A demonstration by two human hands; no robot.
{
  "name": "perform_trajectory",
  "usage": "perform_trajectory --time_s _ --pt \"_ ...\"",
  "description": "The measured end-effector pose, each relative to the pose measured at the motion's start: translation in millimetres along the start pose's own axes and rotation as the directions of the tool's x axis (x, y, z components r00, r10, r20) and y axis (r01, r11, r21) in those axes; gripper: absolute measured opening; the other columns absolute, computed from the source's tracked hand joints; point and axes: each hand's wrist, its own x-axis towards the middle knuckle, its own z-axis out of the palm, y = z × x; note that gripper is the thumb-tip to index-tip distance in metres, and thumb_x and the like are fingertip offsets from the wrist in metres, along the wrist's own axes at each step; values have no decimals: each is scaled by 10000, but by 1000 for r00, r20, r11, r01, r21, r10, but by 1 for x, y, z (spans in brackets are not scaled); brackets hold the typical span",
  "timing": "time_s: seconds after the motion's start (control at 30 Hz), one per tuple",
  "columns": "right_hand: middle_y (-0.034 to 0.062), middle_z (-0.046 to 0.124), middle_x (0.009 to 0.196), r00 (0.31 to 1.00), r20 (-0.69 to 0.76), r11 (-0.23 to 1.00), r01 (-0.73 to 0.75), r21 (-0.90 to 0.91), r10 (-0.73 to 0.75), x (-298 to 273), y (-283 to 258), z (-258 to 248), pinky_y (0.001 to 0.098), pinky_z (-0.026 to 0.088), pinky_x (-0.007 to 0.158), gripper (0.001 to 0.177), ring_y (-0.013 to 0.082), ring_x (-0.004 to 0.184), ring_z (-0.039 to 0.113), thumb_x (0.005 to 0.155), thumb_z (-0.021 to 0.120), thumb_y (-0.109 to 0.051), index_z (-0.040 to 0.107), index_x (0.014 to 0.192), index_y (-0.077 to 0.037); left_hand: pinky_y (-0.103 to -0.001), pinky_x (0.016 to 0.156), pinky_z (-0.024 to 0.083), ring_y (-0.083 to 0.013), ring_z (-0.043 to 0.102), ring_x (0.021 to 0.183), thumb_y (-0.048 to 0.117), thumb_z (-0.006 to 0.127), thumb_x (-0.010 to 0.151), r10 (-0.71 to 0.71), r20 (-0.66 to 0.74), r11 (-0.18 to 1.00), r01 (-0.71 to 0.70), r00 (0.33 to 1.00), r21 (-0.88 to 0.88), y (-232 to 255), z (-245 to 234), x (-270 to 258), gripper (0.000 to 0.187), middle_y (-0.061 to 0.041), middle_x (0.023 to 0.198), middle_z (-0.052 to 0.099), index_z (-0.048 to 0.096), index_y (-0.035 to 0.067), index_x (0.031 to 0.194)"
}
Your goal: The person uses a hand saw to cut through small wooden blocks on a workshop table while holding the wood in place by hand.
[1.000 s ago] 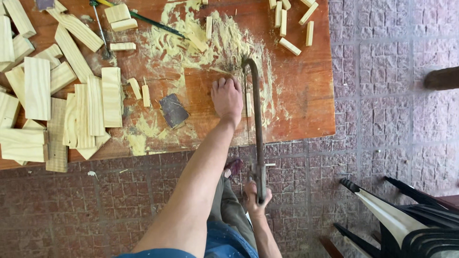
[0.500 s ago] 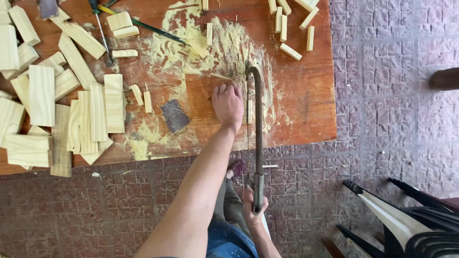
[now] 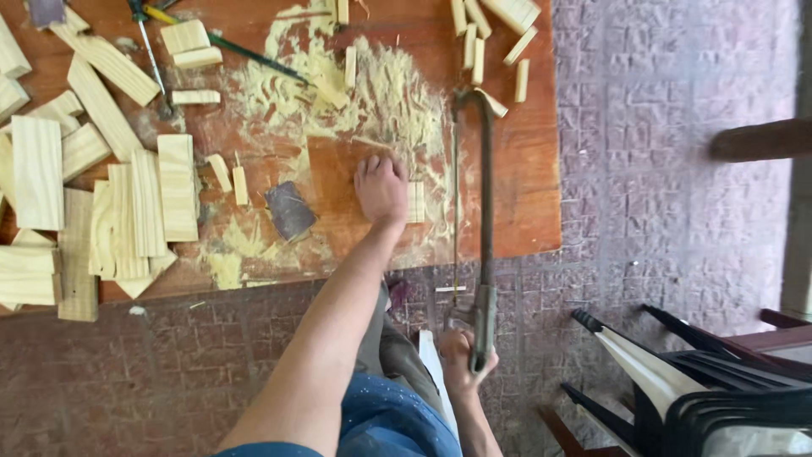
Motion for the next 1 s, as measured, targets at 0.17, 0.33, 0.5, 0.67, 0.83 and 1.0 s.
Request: perform_trajectory --time_s 0.17,0.33,0.5,0.67,0.83,1.0 --pt "23 346 587 969 107 942 -244 232 224 12 -2 -85 424 345 484 331 193 536 347 883 446 -283 329 603 -153 -342 930 580 -182 691 849 316 495 1190 69 46 974 -57 997 -218 -10 -14 0 474 -27 839 765 805 86 915" --pt "-24 294 558 993 107 997 48 -62 -41 6 -142 -13 322 229 486 434 100 507 285 898 562 9 329 569 -149 -435 999 461 -222 598 1072 634 497 1056 411 234 895 -341 881 -288 -50 -43 -5 549 -48 1157 665 686 146 1219" --pt "-16 300 517 997 74 990 39 -138 -29 -6 -177 14 328 198 457 426 100 462 266 887 542 -14 346 525 -122 -542 1282 338 -289 452 1440 604 886 815 517 516 823 -563 683 -79 -70 -66 -17 1010 -99 1574 518 463 148 1611" --pt "6 361 471 984 147 990 115 -84 -102 -13 -171 15 322 252 409 467 108 395 332 951 538 -27 388 517 -107 -516 1099 552 -266 666 1200 258 951 847 693 418 685 -717 588 -129 -72 -57 -26 955 -138 1360 661 397 112 1611" --pt "-20 384 497 972 189 978 166 -129 -140 -11 -167 6 313 294 398 447 95 413 369 975 569 -111 407 561 -150 -470 978 633 -264 740 1065 132 935 869 709 346 692 -701 614 -175 -65 -66 -41 810 -140 1286 764 523 129 1565" --pt "-12 387 512 958 247 958 200 -204 -148 2 -187 5 314 353 432 464 105 446 389 974 572 -126 401 542 -135 -472 1045 626 -304 739 1171 241 983 790 719 252 690 -711 648 -139 -56 -76 -43 699 -147 1283 754 664 64 1386"
